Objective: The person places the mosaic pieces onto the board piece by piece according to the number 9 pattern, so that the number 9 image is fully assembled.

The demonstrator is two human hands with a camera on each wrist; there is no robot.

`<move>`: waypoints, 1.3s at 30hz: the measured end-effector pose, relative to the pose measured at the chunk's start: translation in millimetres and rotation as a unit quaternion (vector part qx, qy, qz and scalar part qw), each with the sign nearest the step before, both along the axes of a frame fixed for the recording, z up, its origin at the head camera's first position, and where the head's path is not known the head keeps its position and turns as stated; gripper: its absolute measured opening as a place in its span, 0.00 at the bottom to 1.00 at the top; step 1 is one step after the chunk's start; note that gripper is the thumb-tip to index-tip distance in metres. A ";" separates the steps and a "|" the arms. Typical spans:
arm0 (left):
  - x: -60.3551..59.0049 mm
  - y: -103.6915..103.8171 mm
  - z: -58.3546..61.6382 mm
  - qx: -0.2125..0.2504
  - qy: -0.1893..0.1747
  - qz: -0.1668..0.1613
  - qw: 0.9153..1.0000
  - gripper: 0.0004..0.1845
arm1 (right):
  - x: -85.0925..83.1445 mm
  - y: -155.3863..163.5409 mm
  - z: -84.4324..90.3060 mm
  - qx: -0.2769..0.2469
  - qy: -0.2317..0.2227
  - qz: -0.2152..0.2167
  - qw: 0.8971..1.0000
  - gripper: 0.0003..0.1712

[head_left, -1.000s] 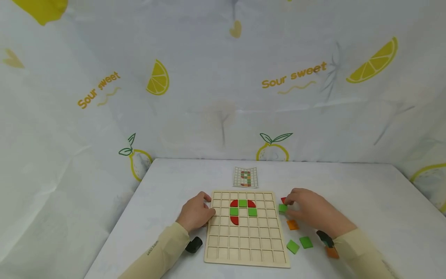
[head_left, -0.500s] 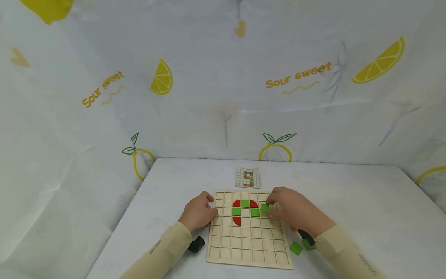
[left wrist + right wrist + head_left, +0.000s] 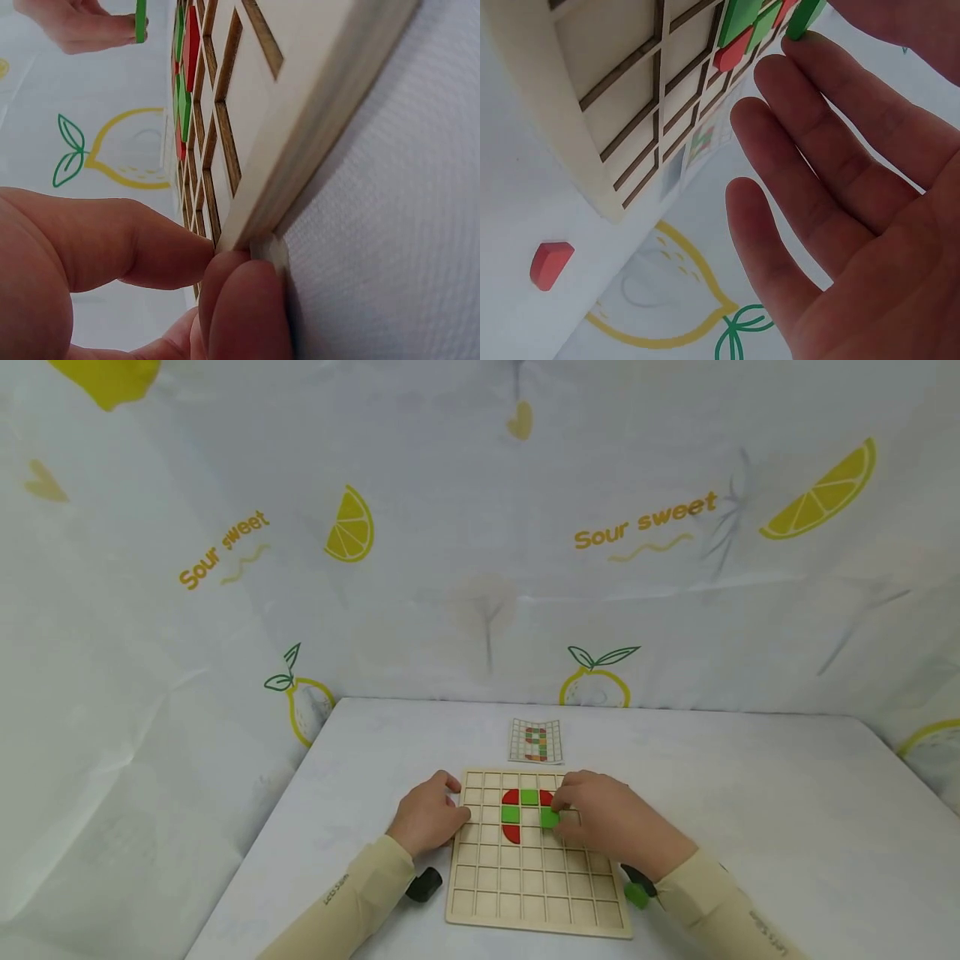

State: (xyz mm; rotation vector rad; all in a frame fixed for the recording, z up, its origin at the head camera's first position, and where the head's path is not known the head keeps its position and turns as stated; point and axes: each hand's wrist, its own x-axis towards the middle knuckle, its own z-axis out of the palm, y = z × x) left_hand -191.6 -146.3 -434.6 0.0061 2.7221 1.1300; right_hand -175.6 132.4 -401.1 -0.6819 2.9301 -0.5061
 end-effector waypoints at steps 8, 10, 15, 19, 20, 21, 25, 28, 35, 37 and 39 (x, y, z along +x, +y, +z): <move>-0.7 -0.4 -1.3 -0.001 0.004 -0.001 1.000 0.18 | 1.5 -7.7 -5.7 0.018 0.047 0.061 0.997 0.06; -0.8 -0.5 -1.3 -0.001 0.003 -0.001 1.000 0.18 | 1.0 -10.8 -6.9 0.025 0.048 0.060 0.997 0.06; -0.8 -0.3 -1.2 -0.001 0.000 0.001 1.000 0.19 | -0.3 -16.6 -10.6 0.041 0.054 0.061 0.996 0.05; -0.5 0.1 -1.2 -0.002 0.001 0.000 1.000 0.18 | -0.1 -18.4 -11.4 0.045 0.072 0.078 0.993 0.04; -0.5 0.2 -1.2 -0.001 0.002 0.000 1.000 0.18 | 0.2 -18.6 -11.2 0.043 0.074 0.081 0.993 0.04; -0.4 0.3 -1.1 0.000 0.002 0.000 1.000 0.18 | 0.3 -18.8 -10.9 0.043 0.076 0.084 0.993 0.04; -0.3 0.7 -0.4 -0.001 0.002 -0.001 1.000 0.18 | 0.5 -19.4 -10.9 0.043 0.079 0.089 0.992 0.03; -0.3 0.8 -0.1 -0.003 0.002 -0.001 1.000 0.19 | 0.1 -20.3 -11.5 0.043 0.079 0.091 0.992 0.03; -0.6 0.6 0.0 -0.008 0.004 -0.002 1.000 0.19 | 0.0 -22.9 -11.5 0.046 0.085 0.098 0.990 0.04; -0.7 0.6 -0.3 -0.008 0.003 -0.002 1.000 0.19 | 0.1 -23.3 -11.0 0.049 0.088 0.102 0.990 0.04; -0.9 0.6 -0.4 -0.007 0.003 -0.002 1.000 0.19 | 0.1 -23.4 -10.8 0.051 0.091 0.104 0.989 0.03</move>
